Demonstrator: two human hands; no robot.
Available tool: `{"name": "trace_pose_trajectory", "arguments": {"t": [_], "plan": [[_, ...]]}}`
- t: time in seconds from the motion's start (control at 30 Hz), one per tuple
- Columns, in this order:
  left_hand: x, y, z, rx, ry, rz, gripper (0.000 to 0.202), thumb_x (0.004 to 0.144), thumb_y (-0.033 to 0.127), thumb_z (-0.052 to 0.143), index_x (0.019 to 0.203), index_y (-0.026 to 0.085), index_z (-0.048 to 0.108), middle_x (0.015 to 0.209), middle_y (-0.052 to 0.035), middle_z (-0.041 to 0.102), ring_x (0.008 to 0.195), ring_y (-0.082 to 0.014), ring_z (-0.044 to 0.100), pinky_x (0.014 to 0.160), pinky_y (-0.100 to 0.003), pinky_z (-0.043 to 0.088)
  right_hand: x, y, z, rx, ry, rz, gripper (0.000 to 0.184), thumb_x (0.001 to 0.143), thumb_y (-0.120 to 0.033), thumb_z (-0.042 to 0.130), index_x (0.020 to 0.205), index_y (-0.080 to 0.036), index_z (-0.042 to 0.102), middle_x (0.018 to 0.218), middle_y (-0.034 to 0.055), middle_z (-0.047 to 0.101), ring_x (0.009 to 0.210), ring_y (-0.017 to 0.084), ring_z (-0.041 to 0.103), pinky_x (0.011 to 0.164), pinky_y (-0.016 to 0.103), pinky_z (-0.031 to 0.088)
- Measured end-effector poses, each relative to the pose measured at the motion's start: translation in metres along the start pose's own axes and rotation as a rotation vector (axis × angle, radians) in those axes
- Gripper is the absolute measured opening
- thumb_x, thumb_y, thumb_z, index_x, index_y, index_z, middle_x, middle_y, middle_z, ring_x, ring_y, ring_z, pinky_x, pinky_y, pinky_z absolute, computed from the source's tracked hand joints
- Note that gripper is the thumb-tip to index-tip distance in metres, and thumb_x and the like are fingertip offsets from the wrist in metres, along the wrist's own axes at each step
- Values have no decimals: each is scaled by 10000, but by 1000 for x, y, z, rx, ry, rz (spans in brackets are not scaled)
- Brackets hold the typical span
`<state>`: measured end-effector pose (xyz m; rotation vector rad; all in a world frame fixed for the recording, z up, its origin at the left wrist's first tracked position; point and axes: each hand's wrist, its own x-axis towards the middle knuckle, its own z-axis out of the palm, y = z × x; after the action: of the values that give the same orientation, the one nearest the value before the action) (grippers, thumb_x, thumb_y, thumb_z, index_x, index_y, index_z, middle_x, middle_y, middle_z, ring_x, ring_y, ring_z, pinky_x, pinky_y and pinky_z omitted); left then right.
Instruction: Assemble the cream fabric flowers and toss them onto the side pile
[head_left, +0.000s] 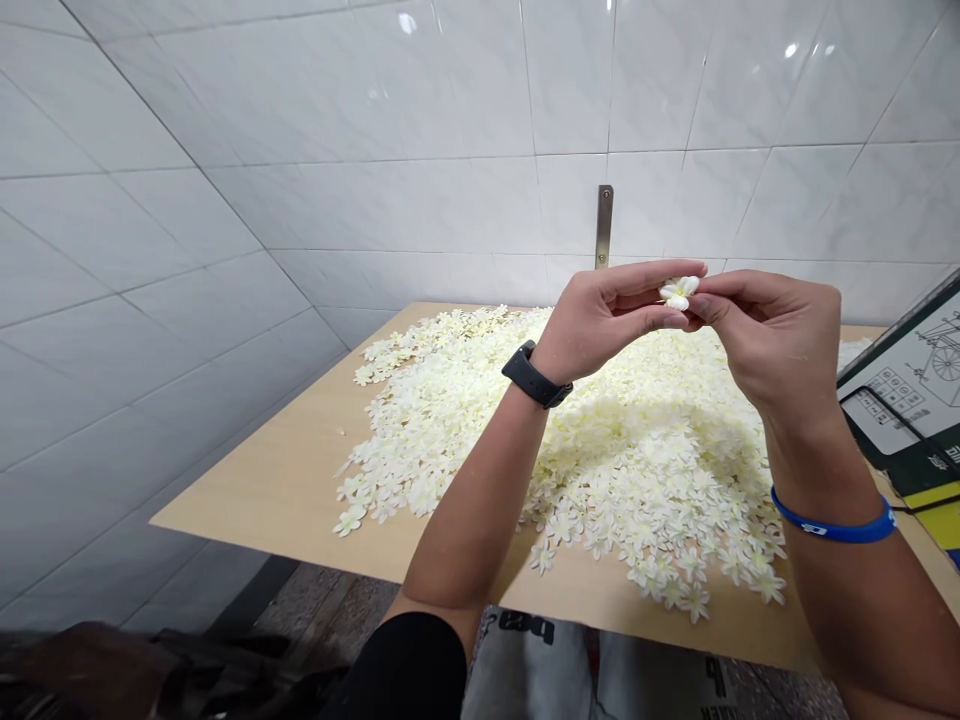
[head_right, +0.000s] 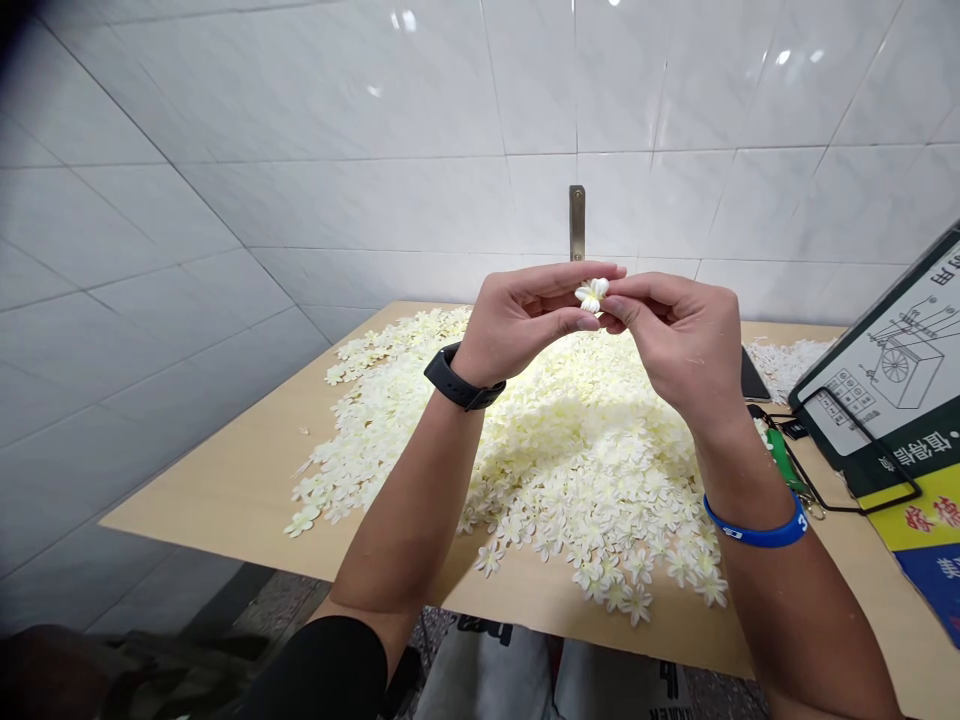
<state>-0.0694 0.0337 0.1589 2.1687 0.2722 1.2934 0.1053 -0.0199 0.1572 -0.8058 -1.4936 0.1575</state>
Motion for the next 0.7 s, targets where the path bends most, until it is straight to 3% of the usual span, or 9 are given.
{"name": "trace_pose_trajectory", "arguments": {"t": [0.4,0.6,0.7], "plan": [[0,-1,0,-33,-6,-15,488,888,580,706,1288,299,716,1294,-14,738,1188,-267,714,1000,-463,660,-1,-11,-1,-22,6,-25,143,881,-191,720,760,-262,743,695,-15,708,636,168,680,605,336,587],[1,-3,-4,-9,88,23,461,892,561,708,1255,278,725,1260,-8,748,1154,-243,725,1008,-448,646,-2,-10,0,-130,27,-38,87,893,-222,714,808,-242,724,775,5,711,705,176,672,701,348,573],[2,-2,-8,11,107,46,425,903,524,708,1254,284,724,1286,-11,736,1183,-251,710,993,-446,642,1,-4,-6,-215,-3,-38,121,850,-255,770,752,-239,701,717,1,693,664,173,644,666,341,544]]}}
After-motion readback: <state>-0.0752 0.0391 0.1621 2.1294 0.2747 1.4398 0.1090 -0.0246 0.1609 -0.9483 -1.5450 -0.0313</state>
